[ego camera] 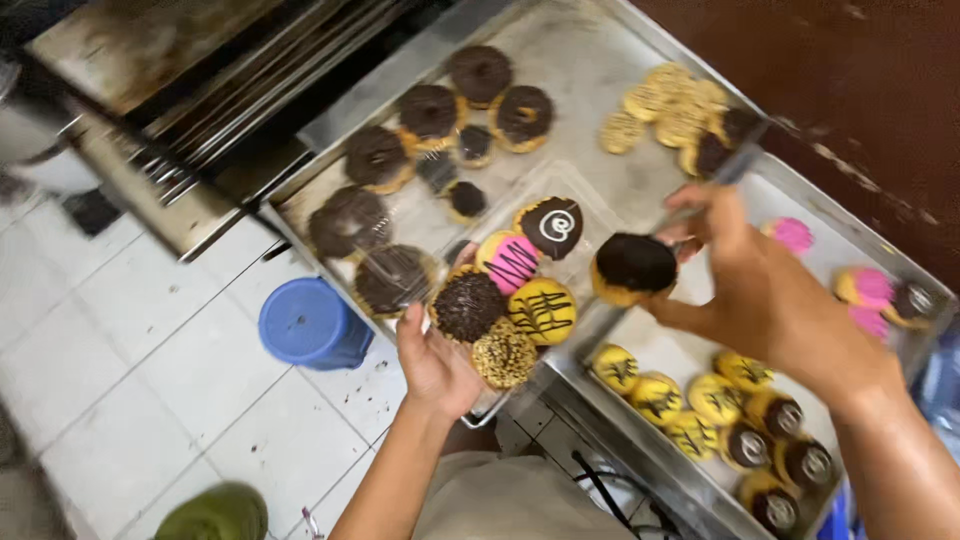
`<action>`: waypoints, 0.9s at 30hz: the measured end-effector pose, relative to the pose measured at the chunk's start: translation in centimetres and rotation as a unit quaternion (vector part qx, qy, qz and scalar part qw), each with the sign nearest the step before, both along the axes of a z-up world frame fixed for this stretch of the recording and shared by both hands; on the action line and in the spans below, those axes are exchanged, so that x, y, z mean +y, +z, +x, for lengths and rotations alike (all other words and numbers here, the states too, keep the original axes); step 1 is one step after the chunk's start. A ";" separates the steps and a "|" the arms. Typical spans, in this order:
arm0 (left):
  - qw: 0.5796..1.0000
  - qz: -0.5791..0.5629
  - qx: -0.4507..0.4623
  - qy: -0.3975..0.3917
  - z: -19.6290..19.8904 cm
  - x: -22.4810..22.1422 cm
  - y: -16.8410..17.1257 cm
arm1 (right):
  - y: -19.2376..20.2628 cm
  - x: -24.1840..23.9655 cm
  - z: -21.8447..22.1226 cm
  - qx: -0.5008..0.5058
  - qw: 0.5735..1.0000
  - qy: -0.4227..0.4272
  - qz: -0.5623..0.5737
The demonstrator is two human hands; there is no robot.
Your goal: The person picks up donuts from trays and places them into plastic containers, then uses a blue tool to seal the containers.
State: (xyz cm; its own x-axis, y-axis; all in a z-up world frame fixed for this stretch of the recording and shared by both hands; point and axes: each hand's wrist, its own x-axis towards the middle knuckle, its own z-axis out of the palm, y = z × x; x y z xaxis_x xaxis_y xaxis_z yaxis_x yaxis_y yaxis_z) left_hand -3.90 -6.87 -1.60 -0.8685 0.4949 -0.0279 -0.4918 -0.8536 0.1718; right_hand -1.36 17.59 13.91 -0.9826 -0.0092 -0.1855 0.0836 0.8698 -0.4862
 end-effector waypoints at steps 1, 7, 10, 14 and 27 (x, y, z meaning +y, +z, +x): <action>1.000 0.002 0.002 -0.019 0.4 1.0 0.0 | -0.1 0.6 1.2 0.002 1.000 -0.019 0.002; 0.983 0.076 0.034 -0.163 4.1 6.2 0.6 | -0.8 3.6 8.7 -0.061 0.984 -0.120 0.121; 0.986 0.004 -0.006 -0.169 6.0 8.1 1.7 | -2.3 4.2 12.6 0.067 0.986 -0.133 0.071; 0.975 0.031 -0.015 -0.219 8.7 9.9 1.6 | -3.1 3.3 16.8 0.145 0.959 -0.242 0.002; 0.921 -0.102 -0.150 -0.346 16.5 13.6 -1.4 | 0.3 3.9 28.6 0.029 0.946 -0.323 -0.012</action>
State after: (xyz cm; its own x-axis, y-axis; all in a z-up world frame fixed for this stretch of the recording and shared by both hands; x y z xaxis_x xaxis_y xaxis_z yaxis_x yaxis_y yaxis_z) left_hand 12.58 6.72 -2.96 -0.2858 0.8844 -0.3689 -0.9570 -0.2833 0.0623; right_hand 27.21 21.48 14.23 -0.7930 0.5932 -0.1389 0.5668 0.6347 -0.5252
